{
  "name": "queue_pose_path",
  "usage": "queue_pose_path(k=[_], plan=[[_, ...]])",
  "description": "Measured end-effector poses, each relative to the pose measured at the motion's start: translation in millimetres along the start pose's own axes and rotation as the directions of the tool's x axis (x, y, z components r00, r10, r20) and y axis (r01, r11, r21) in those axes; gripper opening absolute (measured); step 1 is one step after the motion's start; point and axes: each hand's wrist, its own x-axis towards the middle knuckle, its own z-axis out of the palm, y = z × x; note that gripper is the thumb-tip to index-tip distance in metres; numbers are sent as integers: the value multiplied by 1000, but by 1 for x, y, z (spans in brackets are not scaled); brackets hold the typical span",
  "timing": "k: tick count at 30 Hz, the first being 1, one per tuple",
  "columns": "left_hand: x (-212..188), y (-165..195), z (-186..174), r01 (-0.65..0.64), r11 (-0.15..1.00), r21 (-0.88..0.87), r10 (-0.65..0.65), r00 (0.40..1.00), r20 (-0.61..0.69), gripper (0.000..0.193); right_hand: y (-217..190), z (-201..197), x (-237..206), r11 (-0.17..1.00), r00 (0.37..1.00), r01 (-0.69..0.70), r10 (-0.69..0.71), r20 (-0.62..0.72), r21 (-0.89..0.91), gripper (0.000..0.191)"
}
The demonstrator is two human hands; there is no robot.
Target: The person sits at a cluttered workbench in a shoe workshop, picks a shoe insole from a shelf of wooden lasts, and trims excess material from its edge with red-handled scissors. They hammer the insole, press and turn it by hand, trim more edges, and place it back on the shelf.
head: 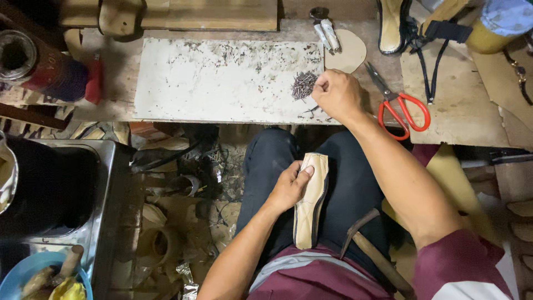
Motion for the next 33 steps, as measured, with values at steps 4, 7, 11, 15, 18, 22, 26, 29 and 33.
queue_pose_path(k=[4, 7, 11, 15, 18, 22, 26, 29, 33], plan=[[4, -2, 3, -11, 1000, 13, 11, 1000, 12, 40, 10, -7, 0, 976, 996, -83, 79, 30, 201, 8], [6, -4, 4, 65, 995, 73, -67, 997, 31, 41, 19, -13, -15, 874, 993, -118, 96, 71, 471, 7], [13, -7, 14, -20, 989, 149, 7, 996, 87, 43, 26, -28, -60, 579, 979, -203, 125, 160, 790, 16], [22, -2, 29, -38, 948, 316, 3, 994, 111, 41, 36, -48, -125, 551, 936, -351, 209, 282, 757, 23], [20, 2, 39, -102, 946, 309, 78, 993, 88, 43, 50, -58, -169, 510, 900, -436, 264, 348, 742, 17], [17, 4, 49, -326, 886, 330, 307, 945, 109, 27, 63, -53, -216, 479, 863, -504, 319, 393, 719, 13], [23, 5, 46, -382, 824, 417, 319, 923, 215, 13, 71, -47, -239, 441, 828, -561, 327, 456, 701, 10], [25, 7, 39, -302, 880, 367, 215, 942, 259, 19, 75, -45, -239, 417, 797, -604, 327, 507, 679, 10], [29, 11, 30, -242, 916, 320, 123, 928, 352, 29, 75, -44, -230, 458, 757, -649, 302, 580, 608, 11]])
